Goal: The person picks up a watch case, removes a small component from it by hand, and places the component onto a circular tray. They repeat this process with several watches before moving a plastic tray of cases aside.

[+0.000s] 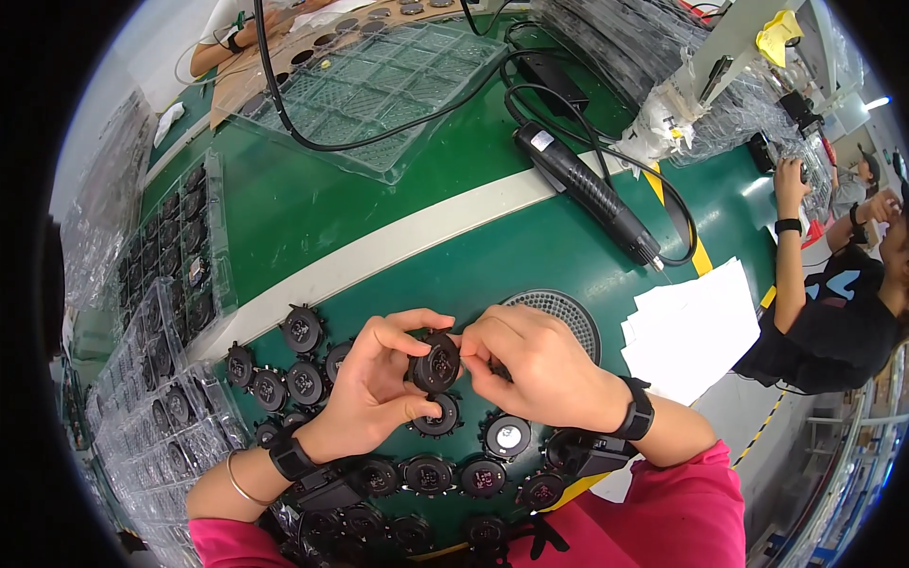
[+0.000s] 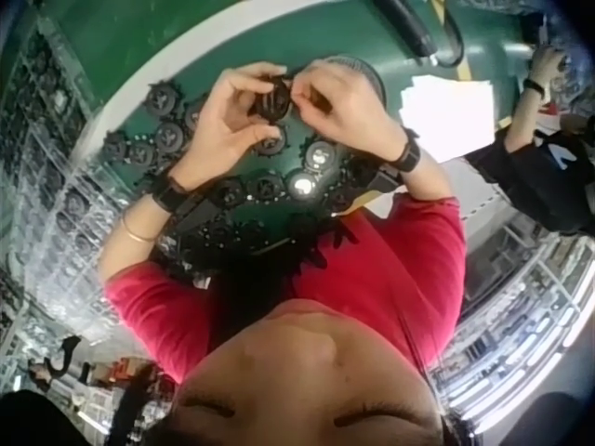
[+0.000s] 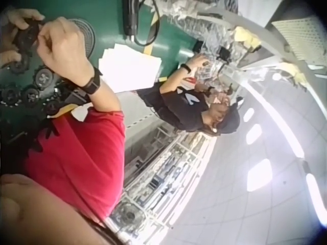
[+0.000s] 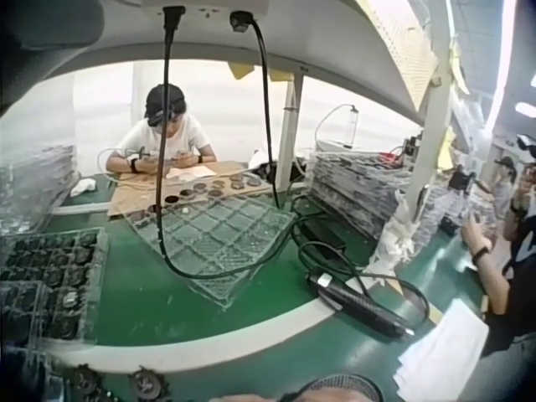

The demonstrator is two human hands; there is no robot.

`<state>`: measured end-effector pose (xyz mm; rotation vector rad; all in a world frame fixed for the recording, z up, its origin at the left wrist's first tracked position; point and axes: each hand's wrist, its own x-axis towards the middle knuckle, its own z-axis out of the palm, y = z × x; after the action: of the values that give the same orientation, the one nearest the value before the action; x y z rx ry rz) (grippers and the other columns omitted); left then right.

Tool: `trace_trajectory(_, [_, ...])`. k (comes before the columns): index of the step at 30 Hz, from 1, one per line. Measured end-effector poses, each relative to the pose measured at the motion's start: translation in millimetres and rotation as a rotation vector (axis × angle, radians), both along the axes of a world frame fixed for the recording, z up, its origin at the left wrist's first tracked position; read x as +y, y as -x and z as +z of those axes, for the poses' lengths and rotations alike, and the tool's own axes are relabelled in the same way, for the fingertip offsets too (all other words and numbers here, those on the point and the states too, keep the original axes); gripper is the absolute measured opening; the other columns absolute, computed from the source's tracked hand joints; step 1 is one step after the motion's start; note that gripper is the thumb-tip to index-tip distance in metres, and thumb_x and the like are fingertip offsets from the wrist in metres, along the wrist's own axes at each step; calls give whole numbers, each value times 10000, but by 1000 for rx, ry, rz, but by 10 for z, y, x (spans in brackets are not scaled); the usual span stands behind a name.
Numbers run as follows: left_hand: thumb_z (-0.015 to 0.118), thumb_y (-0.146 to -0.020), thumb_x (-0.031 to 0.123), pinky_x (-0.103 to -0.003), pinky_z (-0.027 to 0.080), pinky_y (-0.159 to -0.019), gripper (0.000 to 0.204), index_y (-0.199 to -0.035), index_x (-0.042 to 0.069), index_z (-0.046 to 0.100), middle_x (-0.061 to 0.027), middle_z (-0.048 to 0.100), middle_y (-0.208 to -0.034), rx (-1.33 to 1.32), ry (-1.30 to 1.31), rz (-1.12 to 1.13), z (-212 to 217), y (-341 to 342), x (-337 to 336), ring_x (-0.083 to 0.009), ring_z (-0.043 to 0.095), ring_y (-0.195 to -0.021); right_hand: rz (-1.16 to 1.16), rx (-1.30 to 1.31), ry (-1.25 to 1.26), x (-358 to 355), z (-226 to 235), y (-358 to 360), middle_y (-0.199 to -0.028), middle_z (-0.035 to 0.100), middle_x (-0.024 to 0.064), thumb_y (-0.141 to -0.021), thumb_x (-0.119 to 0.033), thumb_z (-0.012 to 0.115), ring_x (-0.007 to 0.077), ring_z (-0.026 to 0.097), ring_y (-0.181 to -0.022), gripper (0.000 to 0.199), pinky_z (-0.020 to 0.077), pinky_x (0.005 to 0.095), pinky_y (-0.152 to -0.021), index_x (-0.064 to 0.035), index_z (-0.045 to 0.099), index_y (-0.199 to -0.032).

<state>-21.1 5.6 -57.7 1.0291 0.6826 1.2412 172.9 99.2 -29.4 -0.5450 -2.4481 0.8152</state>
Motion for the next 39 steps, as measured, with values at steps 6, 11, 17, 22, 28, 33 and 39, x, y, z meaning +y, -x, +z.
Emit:
trace_trajectory(6, [670,-854,25,-353,533,-918,489,-1270,55,415,-170,344,-1439,21,-10,10,-5,-26,-16,-252,497,-1245,76,-44,54,31,74,-23,-763,569,86,-682,71,659,262,574,-673,209,461,336,-593,-16,561,-845])
trace_trajectory(11, [542,-956,337,-299,514,-849,574,-1396,19,357,-166,440,-1387,36,103,-44,120,15,5,-196,582,-1081,62,-217,-86,172,228,-160,-800,572,96,-679,75,642,285,577,-728,212,468,351,-645,-17,560,-851])
trace_trajectory(17, [330,-1035,427,-215,465,-720,571,-1430,17,370,-73,564,-1238,57,176,-139,82,17,-21,-102,574,-835,74,-139,-95,148,214,-110,-834,598,101,-710,53,667,287,597,-747,213,479,356,-648,-19,588,-894])
trace_trajectory(22, [298,-1040,437,-198,446,-659,575,-1401,5,418,-46,608,-1151,100,225,-216,97,11,-23,-74,541,-754,89,49,-80,64,131,-60,-862,616,92,-736,21,699,271,614,-762,215,487,357,-653,-29,612,-927])
trace_trajectory(28, [288,-1051,401,-192,441,-655,549,-1384,-10,434,-18,628,-1072,110,301,-242,118,4,-36,-56,525,-736,150,26,-145,64,97,-49,-854,614,81,-726,14,714,257,609,-742,233,479,343,-637,-37,618,-932])
trace_trajectory(33, [284,-1056,383,-190,436,-647,533,-1371,-14,448,-7,634,-1025,159,267,-221,85,2,-39,-49,521,-731,177,-17,-179,46,100,-24,-832,602,80,-705,15,712,260,589,-706,231,462,341,-611,-34,607,-904])
trace_trajectory(39, [276,-1058,365,-217,442,-699,475,-1299,-11,440,-25,617,-991,232,237,-183,64,-18,-71,-71,527,-789,171,-34,-205,26,85,-19,-808,584,84,-696,26,695,264,569,-679,223,454,346,-598,-25,578,-879])
